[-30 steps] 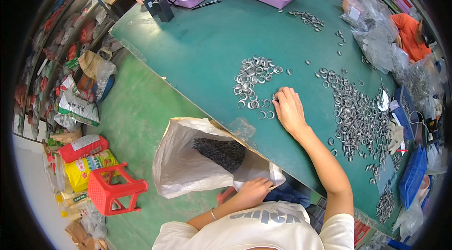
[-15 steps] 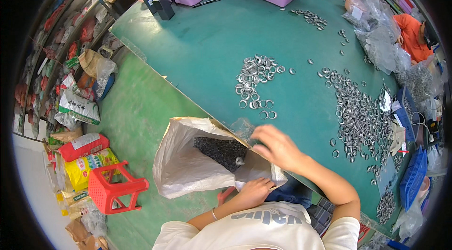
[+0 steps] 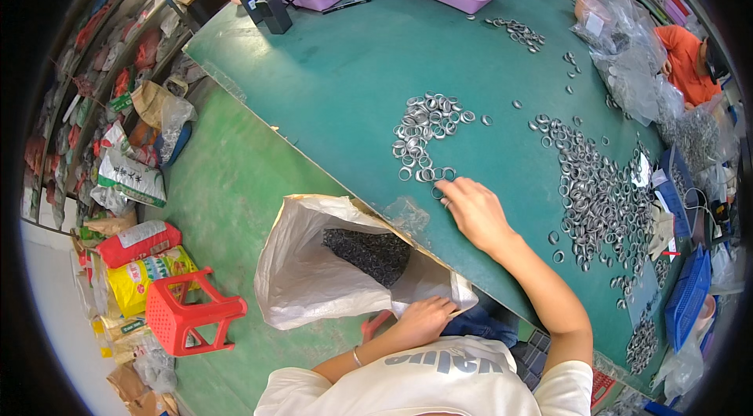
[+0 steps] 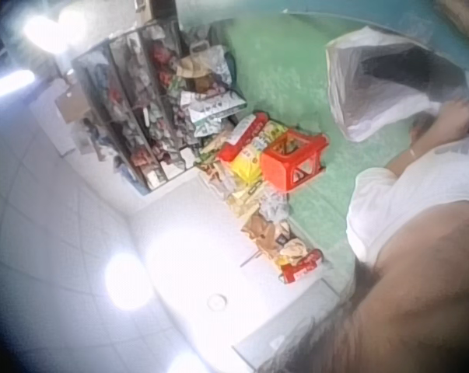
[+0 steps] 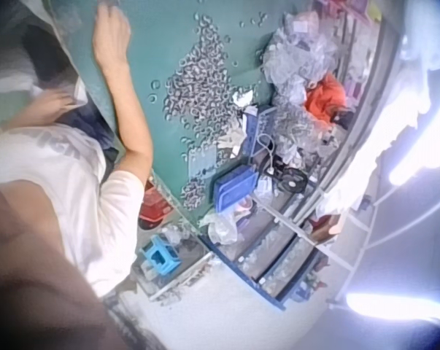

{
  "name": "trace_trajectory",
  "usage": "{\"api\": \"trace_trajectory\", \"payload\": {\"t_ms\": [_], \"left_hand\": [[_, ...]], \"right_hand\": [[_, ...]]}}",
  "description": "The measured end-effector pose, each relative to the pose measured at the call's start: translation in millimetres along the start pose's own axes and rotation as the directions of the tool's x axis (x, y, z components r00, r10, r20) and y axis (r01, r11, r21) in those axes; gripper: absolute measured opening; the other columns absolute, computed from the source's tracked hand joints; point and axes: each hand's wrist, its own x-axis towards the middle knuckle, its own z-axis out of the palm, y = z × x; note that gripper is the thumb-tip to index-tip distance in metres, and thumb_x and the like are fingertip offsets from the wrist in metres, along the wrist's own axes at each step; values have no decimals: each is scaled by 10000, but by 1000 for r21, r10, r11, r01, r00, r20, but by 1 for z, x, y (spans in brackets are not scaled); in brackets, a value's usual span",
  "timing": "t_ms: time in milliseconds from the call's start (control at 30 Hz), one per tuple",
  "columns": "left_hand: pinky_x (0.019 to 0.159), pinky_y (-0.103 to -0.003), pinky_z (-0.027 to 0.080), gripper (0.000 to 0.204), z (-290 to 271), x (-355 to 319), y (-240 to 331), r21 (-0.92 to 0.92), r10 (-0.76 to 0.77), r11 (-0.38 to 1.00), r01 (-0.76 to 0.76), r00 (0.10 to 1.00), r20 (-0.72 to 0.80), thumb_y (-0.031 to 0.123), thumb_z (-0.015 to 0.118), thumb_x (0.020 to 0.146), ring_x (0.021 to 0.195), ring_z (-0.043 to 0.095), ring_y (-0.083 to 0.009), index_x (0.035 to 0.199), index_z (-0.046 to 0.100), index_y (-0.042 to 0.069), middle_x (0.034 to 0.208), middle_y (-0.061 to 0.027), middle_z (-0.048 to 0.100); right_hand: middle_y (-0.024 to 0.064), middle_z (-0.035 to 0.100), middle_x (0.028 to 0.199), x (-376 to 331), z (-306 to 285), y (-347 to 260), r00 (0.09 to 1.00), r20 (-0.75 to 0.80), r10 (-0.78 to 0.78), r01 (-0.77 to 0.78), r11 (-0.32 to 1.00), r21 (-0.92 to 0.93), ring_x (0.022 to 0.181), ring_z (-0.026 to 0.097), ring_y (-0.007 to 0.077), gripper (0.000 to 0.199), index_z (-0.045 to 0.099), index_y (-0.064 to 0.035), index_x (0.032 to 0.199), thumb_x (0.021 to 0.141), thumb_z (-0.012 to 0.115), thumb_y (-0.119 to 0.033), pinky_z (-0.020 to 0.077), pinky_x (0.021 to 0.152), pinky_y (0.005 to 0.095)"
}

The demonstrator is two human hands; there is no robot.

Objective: The person writes notes on a small slip of paper using a red pen and then sorts small metal ring-shaped components from a large pile into smaller groups or bags on a green workbench.

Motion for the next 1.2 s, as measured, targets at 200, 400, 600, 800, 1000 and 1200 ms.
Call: {"api": "trace_trajectory", "payload": {"t_ms": [200, 400, 600, 800, 1000, 1200], "left_hand": [[768, -418, 491, 210, -5, 1, 3, -3, 29, 1000, -29, 1000, -9, 125, 618, 837, 910, 585, -319, 1018, 595, 21, 933, -137, 589], [772, -420, 491, 245, -4, 1, 2, -1, 22, 1000, -21, 999, 29, 116, 615, 836, 924, 580, -319, 1062, 599, 24, 953, -137, 588], [781, -420, 488, 254, -1, -1, -2, 15, 26, 1000, -26, 1000, 14, 116, 609, 840, 924, 580, -319, 1078, 600, 29, 941, -135, 582], [787, -411, 491, 255, -2, 4, 0, 7, 35, 999, -35, 999, 41, 119, 607, 847, 921, 581, -317, 1088, 603, 38, 934, -135, 581], [778, -408, 493, 261, -1, -1, 0, 8, 14, 1000, -14, 1000, 12, 129, 608, 851, 926, 581, -310, 1099, 607, 47, 938, -128, 584], [774, -406, 497, 267, -3, 1, 0, 14, 26, 1000, -26, 999, 22, 132, 609, 851, 939, 583, -308, 1105, 605, 49, 949, -125, 589]], "right_hand": [[134, 528, 853, -1, 7, 4, 997, 73, 26, -9, 975, -220, 811, 569, 320, 123, 567, -19, 956, 835, 548, -24, 470, 722, 409], [161, 569, 870, -9, 10, -41, 985, 169, 25, -110, 848, 519, 808, 583, 351, 85, 584, 8, 911, 830, 612, 11, 475, 717, 393], [135, 613, 909, 2, -1, -41, 886, 464, -7, -248, 837, 487, 783, 624, 293, 174, 631, 7, 945, 775, 669, 11, 507, 700, 374], [143, 575, 960, 19, 10, 13, 980, -122, 154, -148, 987, 56, 900, 591, 332, 236, 597, -25, 1027, 797, 646, 4, 495, 764, 412], [163, 587, 903, 17, 10, 28, 938, 11, 345, -341, 921, 190, 828, 600, 357, 170, 596, 5, 951, 789, 597, 56, 499, 750, 449], [164, 625, 886, 28, 9, 12, 928, 64, 368, -373, 902, 220, 841, 628, 368, 282, 593, -19, 1076, 796, 612, 6, 503, 740, 461]]}}
